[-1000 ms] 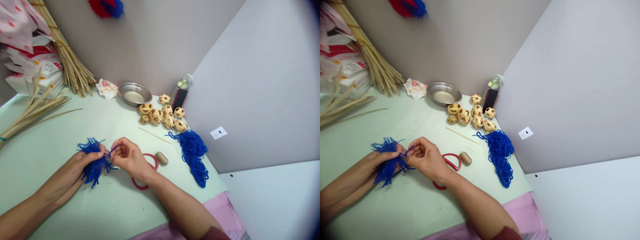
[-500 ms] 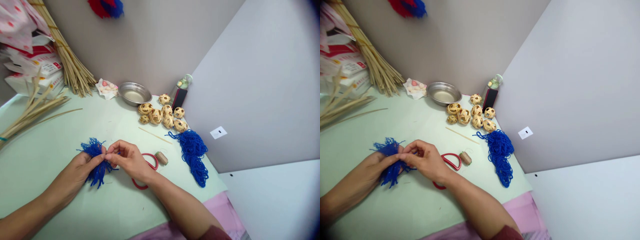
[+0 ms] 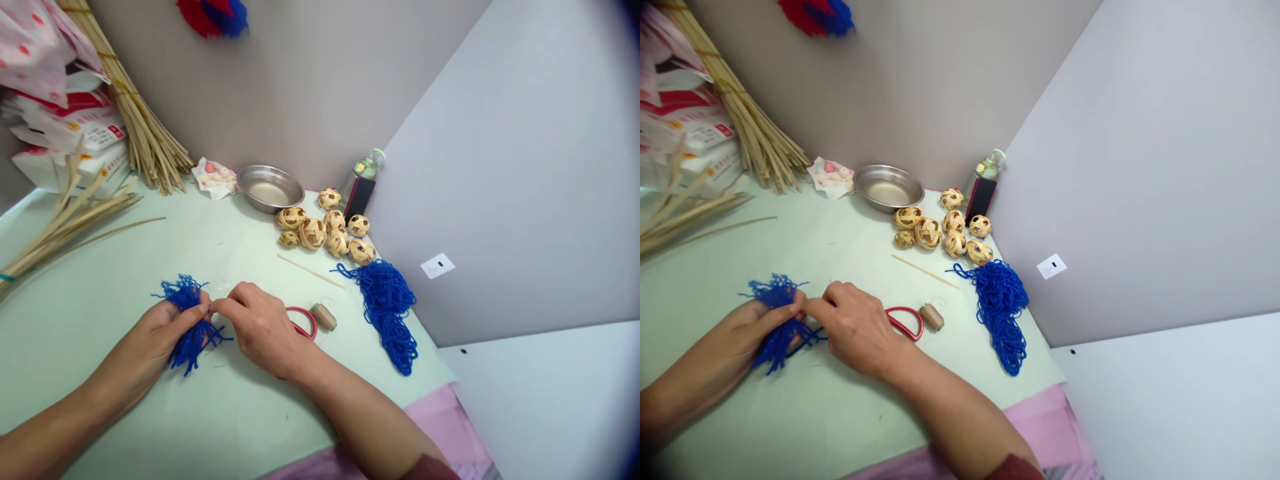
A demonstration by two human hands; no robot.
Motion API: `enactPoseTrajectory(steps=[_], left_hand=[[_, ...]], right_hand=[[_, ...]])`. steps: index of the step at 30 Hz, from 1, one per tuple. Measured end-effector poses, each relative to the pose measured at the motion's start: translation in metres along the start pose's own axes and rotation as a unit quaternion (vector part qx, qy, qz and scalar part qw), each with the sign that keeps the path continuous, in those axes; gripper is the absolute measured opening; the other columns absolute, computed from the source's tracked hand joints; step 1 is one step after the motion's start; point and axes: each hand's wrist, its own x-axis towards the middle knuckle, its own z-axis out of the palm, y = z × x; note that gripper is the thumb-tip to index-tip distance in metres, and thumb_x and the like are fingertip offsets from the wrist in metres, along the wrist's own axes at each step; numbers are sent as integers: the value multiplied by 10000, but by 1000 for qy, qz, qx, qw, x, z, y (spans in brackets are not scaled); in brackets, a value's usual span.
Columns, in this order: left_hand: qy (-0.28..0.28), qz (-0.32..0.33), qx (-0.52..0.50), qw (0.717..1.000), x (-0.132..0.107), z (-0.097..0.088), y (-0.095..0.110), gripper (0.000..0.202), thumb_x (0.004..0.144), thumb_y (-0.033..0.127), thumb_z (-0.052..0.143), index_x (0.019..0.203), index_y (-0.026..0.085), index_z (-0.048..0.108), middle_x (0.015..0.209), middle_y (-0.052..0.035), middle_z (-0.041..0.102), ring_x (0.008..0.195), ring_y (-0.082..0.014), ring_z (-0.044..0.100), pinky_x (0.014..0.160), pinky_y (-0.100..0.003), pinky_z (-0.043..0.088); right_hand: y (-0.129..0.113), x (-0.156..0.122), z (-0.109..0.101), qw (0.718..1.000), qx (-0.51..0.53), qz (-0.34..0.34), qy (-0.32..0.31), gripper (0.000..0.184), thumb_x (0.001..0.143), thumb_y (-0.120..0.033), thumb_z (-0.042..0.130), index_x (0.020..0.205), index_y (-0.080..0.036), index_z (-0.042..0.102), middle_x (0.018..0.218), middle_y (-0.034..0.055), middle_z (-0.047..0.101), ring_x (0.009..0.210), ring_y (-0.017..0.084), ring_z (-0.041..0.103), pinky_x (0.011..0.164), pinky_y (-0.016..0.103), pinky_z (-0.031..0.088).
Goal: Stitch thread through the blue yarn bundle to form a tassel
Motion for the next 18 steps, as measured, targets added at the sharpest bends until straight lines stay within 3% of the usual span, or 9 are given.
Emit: enactPoseTrajectory(steps=[6,8,12,14,16,18], left_hand=[[-11,-14,-9,1000,4,-1,-1,401,700,573,909,666,245,680,623,31,594,596,-159,478,500,-254,437],[-7,-10,-17,1000,3,0,2,384,701,578,913,714,242,729,663,22,632,628,-171,524,538,-263,470],[9,-33,-30,999,-1,4,11,403,611,568,960,752,241,772,685,13,665,632,-184,544,545,-282,484],[15,-33,-31,999,-3,6,14,401,597,569,956,736,242,769,688,11,675,638,-188,551,550,-284,487],[14,-28,-23,999,-4,8,17,402,598,583,943,702,246,750,651,15,655,623,-186,541,533,-278,467],[9,-13,-4,1000,-4,9,17,407,600,593,933,676,248,731,611,16,634,596,-184,524,509,-276,442]], right_hand=[[-8,5,-9,994,-102,-31,-22,345,1184,-182,367,1238,-190,707,983,76,666,895,237,593,758,350,479],[-6,7,-11,991,-122,13,-54,314,1160,-137,397,1180,-166,709,1008,104,680,951,257,619,802,364,511],[5,10,-19,971,-108,180,-118,294,1075,-27,457,1205,-114,706,1131,166,721,1027,281,659,883,401,542],[8,10,-23,971,-23,223,-87,279,1115,-100,457,1244,-141,701,1197,161,724,1074,273,666,923,403,540],[8,10,-25,965,134,225,-23,238,1160,-252,484,1268,-180,684,1219,126,723,1099,239,670,960,378,533],[6,9,-23,925,320,206,6,237,1127,-413,601,1200,-201,678,1142,73,726,1033,198,674,925,330,532]])
